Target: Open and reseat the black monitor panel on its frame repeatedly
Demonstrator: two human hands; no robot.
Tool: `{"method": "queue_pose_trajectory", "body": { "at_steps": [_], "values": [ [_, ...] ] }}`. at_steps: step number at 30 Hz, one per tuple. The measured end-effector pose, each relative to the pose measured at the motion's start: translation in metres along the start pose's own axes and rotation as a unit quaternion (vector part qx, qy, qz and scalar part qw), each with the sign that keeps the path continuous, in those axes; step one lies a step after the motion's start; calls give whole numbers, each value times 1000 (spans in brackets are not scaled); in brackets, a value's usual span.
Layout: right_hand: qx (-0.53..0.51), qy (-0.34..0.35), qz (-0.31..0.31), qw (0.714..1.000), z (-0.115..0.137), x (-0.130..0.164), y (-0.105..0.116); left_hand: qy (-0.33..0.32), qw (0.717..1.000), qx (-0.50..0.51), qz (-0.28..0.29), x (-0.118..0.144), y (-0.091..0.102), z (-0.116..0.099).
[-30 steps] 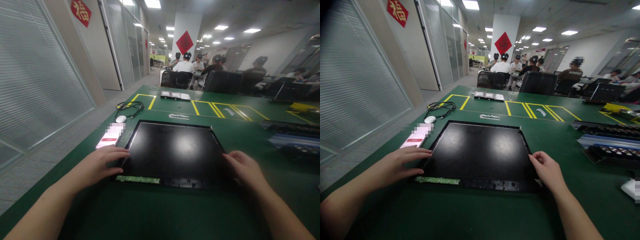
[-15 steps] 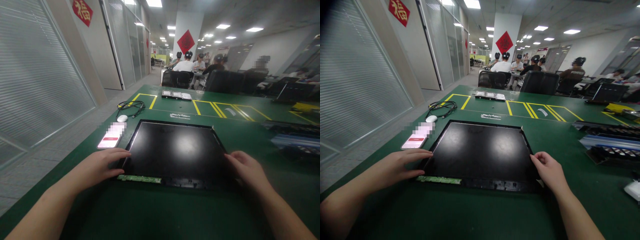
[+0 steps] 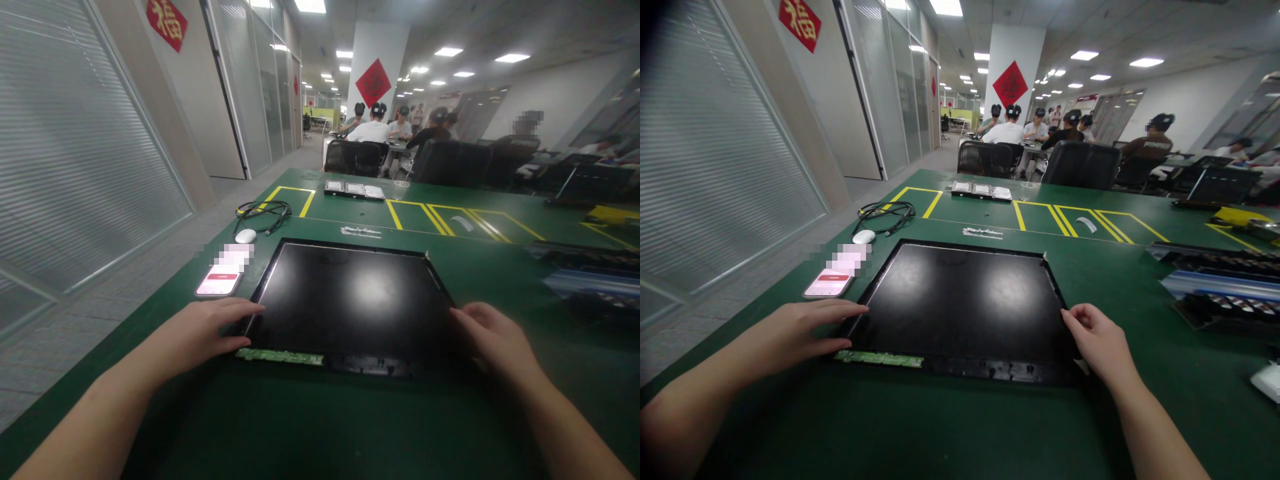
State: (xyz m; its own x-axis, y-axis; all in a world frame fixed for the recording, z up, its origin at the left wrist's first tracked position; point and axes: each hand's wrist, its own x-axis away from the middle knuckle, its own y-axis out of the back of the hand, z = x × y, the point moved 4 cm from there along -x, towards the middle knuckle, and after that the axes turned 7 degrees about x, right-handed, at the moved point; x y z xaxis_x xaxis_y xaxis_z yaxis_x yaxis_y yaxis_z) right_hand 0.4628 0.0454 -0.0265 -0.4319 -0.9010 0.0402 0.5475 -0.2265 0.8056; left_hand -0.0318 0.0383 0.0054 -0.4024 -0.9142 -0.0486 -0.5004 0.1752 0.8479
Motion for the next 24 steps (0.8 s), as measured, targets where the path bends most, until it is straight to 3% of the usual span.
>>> {"method": "queue_pose_trajectory", "body": {
  "at_steps": [7,13,24],
  "values": [
    [6,0,2,1000,-4,-2,-2,-3,998,-30,51,2,-1,-6],
    [14,-2,3,1000,-2,0,0,-24,997,-42,55,2,-1,-11],
    [17,-11,5,1000,1,0,0,-4,998,-37,57,1,1,-5]
  ]
}}
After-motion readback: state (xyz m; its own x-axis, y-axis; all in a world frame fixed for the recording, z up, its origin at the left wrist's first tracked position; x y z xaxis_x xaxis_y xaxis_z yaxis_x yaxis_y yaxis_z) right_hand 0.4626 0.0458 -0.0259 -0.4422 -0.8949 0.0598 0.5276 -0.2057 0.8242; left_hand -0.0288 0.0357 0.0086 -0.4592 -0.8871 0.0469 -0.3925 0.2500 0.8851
